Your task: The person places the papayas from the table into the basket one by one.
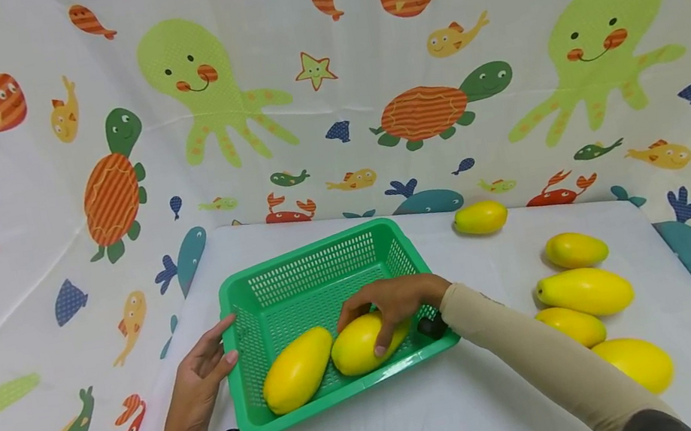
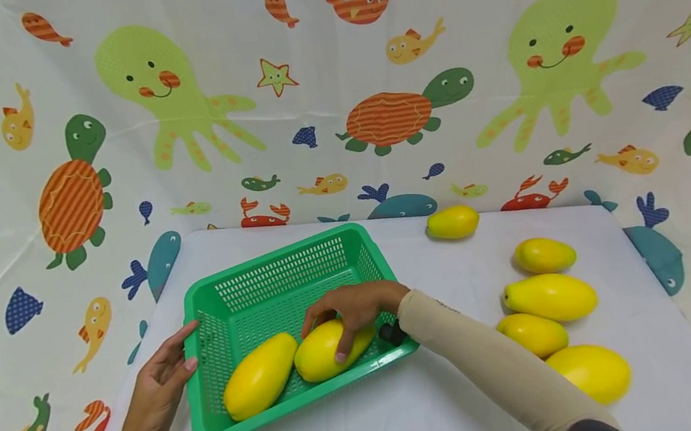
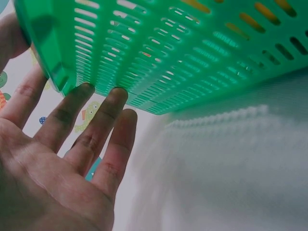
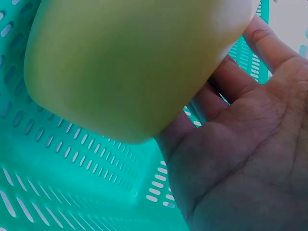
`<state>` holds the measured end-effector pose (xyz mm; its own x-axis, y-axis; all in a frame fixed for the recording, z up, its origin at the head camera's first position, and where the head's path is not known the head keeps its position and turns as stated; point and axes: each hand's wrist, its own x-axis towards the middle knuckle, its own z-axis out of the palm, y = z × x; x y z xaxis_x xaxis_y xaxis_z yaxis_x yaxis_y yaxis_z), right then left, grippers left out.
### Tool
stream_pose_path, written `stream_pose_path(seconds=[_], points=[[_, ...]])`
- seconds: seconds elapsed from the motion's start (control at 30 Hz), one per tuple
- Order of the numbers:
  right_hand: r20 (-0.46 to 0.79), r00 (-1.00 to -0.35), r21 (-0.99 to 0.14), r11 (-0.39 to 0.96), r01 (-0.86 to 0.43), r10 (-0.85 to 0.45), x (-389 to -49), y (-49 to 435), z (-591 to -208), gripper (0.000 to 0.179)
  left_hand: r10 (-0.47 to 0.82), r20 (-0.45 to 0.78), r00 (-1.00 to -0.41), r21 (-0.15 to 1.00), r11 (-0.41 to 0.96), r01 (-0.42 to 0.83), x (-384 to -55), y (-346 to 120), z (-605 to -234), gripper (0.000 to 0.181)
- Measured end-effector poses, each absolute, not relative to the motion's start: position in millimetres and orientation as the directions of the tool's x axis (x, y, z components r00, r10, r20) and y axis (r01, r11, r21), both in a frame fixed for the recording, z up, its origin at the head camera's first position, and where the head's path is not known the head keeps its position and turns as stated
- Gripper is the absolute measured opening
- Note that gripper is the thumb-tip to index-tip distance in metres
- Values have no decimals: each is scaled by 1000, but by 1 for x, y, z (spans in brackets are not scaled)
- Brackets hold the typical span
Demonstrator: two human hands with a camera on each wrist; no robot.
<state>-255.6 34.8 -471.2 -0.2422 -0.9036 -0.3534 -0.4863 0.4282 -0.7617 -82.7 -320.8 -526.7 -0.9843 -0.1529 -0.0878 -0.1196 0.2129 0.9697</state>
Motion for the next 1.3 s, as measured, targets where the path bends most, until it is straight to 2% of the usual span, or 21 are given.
stream_pose_path(seconds=[0.4,0.67,1.3], points=[[-360,-290,-767,459,-448,-886,-257,38,-464,66,-163,-75,-984,971,214,-109,-82,-322,-529,60],[-296,-322,-803,417,-426,-899,-266,47,-450,66,-160,-59,-985,978,188,-89,-82,-322,-531,60],[-117,-490,-826,359,-434,-864,-299,99,-403,71,-147,-54,-988,979,186,-82,-83,-322,-531,59]])
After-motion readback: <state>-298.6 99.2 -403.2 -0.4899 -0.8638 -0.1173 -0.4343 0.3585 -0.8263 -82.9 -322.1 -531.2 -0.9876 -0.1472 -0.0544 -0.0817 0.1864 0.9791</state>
